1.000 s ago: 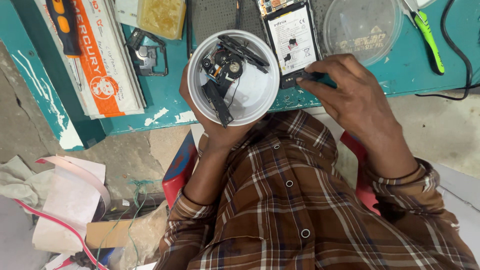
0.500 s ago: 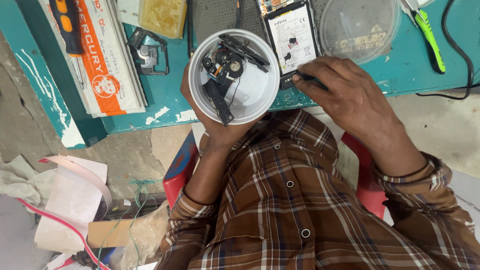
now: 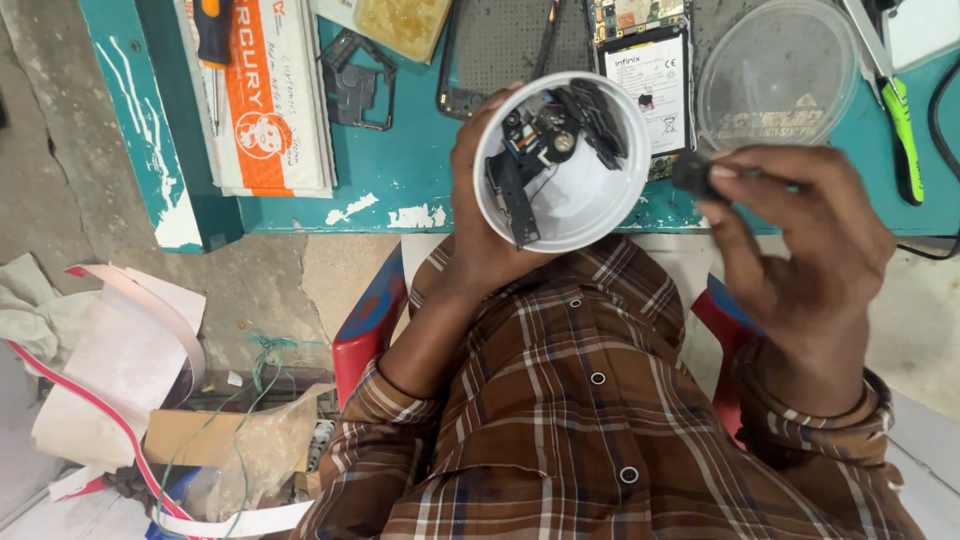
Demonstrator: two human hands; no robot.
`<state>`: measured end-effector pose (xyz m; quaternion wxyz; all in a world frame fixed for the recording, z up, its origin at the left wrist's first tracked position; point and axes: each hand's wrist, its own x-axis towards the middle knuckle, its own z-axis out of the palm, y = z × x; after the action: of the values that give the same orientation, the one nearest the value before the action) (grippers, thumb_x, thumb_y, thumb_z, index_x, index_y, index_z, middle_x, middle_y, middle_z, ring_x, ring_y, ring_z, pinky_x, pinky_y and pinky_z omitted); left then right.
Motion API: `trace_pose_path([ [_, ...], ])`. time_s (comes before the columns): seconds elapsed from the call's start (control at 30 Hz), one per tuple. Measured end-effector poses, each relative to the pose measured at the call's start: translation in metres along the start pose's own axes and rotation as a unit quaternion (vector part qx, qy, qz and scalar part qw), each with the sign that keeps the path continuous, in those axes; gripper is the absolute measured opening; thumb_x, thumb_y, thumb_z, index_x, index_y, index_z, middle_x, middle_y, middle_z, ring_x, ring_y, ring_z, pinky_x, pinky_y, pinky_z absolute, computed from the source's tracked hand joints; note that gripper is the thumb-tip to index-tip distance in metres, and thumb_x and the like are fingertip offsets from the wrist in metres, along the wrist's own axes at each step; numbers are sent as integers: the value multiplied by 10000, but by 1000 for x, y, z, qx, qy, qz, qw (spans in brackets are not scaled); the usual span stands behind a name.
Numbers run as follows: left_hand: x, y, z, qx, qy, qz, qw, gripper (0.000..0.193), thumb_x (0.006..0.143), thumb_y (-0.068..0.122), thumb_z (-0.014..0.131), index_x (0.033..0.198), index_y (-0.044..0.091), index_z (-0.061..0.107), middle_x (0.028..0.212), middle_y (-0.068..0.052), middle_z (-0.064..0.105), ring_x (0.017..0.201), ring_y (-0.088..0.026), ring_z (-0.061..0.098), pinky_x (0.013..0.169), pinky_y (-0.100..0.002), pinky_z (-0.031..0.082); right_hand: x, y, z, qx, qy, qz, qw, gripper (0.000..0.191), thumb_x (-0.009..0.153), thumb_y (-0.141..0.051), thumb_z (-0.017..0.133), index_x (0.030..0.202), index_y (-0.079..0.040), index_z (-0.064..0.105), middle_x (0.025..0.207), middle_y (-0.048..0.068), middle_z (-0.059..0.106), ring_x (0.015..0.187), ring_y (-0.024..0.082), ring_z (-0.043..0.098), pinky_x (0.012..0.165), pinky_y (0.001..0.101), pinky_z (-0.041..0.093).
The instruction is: The person pries open the back cover of a smartphone by hand at a repair bench, removes the internal components and places them into a small bowl, then works on the exposed internals and picks up tweezers to handle small parts.
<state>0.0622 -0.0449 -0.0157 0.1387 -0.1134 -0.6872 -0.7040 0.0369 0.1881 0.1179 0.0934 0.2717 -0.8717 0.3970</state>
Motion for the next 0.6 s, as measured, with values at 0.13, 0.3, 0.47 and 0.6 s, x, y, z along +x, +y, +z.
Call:
trace_pose_path([
  [0.13,5,2,4,-19,-29,3,999,1181,760,241,1018,1633,193,224,1610,-125,344,1500,-267,392,1286,-404,389,11,-19,25,42,-46,3,998,230,893,56,784,1098,22,684,1160,142,684,1011,258,719,783,341,623],
  [0.3,10,7,1,39,-49,16,998,1139,764,274,1010,1606,167,250,1571,-130,408,1504,-286,426,1278,-419,377,21,-24,46,-105,-116,-72,985,297,902,14,763,1191,-54,748,1210,88,637,1063,290,598,857,391,554],
  [0.47,11,14,1,91,-64,10,994,1041,847,262,978,1611,167,277,1574,-117,432,1474,-275,447,1260,-408,388,38,-24,43,-133,-162,-86,974,335,902,-66,807,1233,-38,763,1079,76,606,949,257,515,779,386,492],
  [0.6,16,15,2,108,-72,12,991,1049,820,307,983,1594,157,290,1586,-114,432,1502,-294,444,1269,-429,384,49,-24,44,-157,-183,-78,967,370,867,-88,810,1230,-36,762,1080,82,608,973,255,538,800,370,509],
])
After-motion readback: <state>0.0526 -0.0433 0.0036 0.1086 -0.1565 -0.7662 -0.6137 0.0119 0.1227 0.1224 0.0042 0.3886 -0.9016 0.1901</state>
